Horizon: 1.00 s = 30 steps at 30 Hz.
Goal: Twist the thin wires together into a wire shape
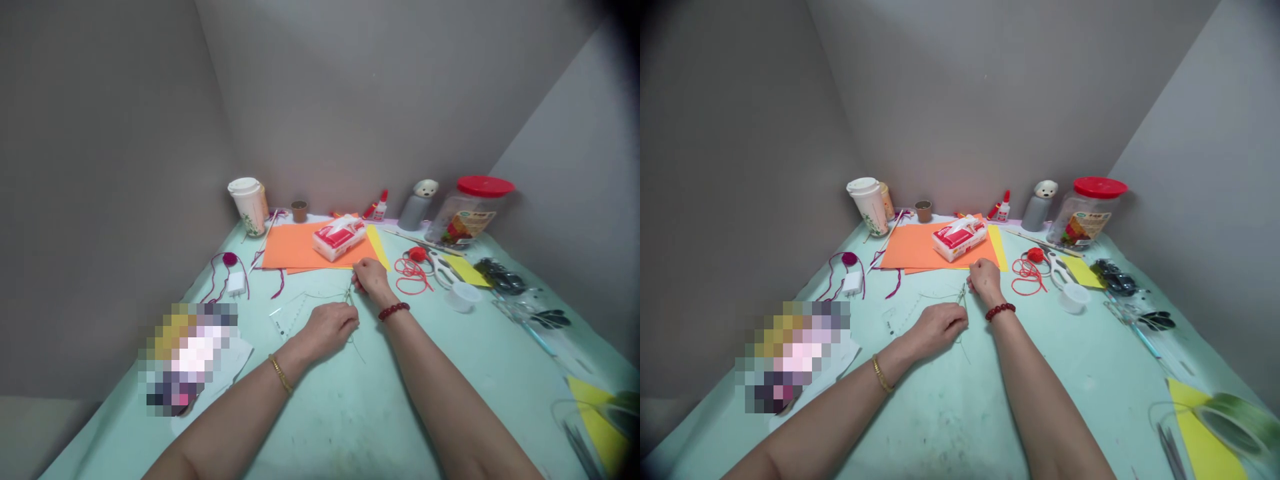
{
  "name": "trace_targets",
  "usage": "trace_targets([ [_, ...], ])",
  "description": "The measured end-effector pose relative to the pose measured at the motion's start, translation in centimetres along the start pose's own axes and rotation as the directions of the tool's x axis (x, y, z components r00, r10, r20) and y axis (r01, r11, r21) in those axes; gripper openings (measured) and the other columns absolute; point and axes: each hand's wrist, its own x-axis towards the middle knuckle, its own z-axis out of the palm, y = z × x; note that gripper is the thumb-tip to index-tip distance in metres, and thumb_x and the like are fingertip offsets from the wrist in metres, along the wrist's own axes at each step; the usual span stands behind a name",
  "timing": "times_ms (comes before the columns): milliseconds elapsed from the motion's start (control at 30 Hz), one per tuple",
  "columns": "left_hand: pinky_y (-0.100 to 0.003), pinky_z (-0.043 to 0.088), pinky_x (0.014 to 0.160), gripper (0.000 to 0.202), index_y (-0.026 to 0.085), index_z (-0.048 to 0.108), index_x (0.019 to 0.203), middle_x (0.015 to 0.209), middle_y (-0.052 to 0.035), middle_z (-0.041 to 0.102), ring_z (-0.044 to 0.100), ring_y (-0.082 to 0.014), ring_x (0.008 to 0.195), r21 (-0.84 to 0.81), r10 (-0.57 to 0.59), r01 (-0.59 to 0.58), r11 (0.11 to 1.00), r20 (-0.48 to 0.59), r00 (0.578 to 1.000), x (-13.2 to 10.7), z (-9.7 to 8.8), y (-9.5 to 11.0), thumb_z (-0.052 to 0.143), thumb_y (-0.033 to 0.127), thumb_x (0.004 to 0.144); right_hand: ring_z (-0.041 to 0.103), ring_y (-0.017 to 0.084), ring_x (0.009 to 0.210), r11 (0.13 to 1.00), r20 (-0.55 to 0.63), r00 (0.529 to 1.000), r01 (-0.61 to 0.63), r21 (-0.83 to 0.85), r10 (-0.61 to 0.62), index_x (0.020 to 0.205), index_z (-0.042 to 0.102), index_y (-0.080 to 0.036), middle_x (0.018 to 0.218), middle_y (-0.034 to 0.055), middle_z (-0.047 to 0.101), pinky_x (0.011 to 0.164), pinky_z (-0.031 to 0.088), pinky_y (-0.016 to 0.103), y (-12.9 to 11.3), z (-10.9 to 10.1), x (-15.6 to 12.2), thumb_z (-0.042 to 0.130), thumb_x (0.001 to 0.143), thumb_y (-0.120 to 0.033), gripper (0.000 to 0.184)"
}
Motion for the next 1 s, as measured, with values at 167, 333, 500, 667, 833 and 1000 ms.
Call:
trace_targets([
  [167,-0.024,0.035,0.068,0.018,0.02,0.051,0.074,0.075,0.0012,0.056,0.05,-0.0126,0.073,-0.025,0.02,-0.019,0.999,0.021,1.0,0.0,-0.2,0.0,0.04,0.021,0.089,0.048,0.009,0.037,0.999,-0.029,0.999,-0.028,0.032,0.029,0.071,0.05,-0.015,0.056,0.0019,0.057,0.034,0.033,0.017,-0.1,0.3,0.7,0.047,0.084,-0.014,0.013],
  [333,-0.024,0.036,0.068,0.018,0.02,0.048,0.071,0.072,0.0013,0.053,0.047,-0.0123,0.071,-0.046,0.024,-0.023,0.999,0.031,0.999,0.0,-0.1,-0.1,0.039,0.018,0.086,0.052,0.01,0.042,0.995,-0.071,0.995,-0.065,0.08,0.071,0.073,0.05,-0.016,0.059,0.0025,0.058,0.037,0.039,0.017,0.5,0.6,1.6,0.048,0.083,-0.013,0.011],
  [500,-0.023,0.035,0.067,0.017,0.02,0.047,0.07,0.071,0.0018,0.052,0.046,-0.012,0.07,-0.054,0.034,-0.032,0.998,0.03,0.999,0.1,-0.1,-0.2,0.04,0.016,0.085,0.051,0.011,0.04,0.992,-0.099,0.99,-0.089,0.085,0.097,0.074,0.051,-0.016,0.057,0.0026,0.057,0.037,0.04,0.018,0.4,0.8,1.8,0.048,0.085,-0.014,0.011],
  [667,-0.023,0.035,0.067,0.017,0.02,0.049,0.072,0.072,0.0012,0.055,0.049,-0.0124,0.072,-0.042,0.031,-0.032,0.999,-0.018,0.999,-0.1,0.0,0.0,0.041,0.02,0.087,0.053,0.011,0.042,0.989,-0.025,0.994,-0.1,0.105,0.103,0.077,0.05,-0.014,0.062,0.0053,0.06,0.04,0.045,0.019,-0.1,0.0,0.6,0.046,0.09,-0.019,0.015],
  [833,-0.025,0.036,0.067,0.018,0.02,0.053,0.076,0.075,0.0002,0.059,0.052,-0.0133,0.074,-0.02,0.009,-0.01,1.0,-0.043,0.999,-0.3,0.3,0.0,0.041,0.023,0.089,0.053,0.01,0.043,0.997,-0.022,0.997,-0.079,0.026,0.079,0.078,0.052,-0.013,0.071,0.0075,0.064,0.039,0.043,0.019,0.8,-2.0,-2.7,0.044,0.09,-0.023,0.017],
  [1000,-0.025,0.038,0.068,0.019,0.021,0.056,0.08,0.079,0.0001,0.061,0.055,-0.0132,0.075,-0.034,0.017,-0.02,0.999,-0.073,0.997,-0.3,0.5,0.0,0.041,0.025,0.091,0.045,0.009,0.038,0.99,0.128,0.991,-0.023,-0.142,0.042,0.063,0.058,-0.013,0.048,0.0009,0.054,0.037,0.031,0.018,1.4,-2.2,-5.8,0.058,0.08,-0.023,0.02],
])
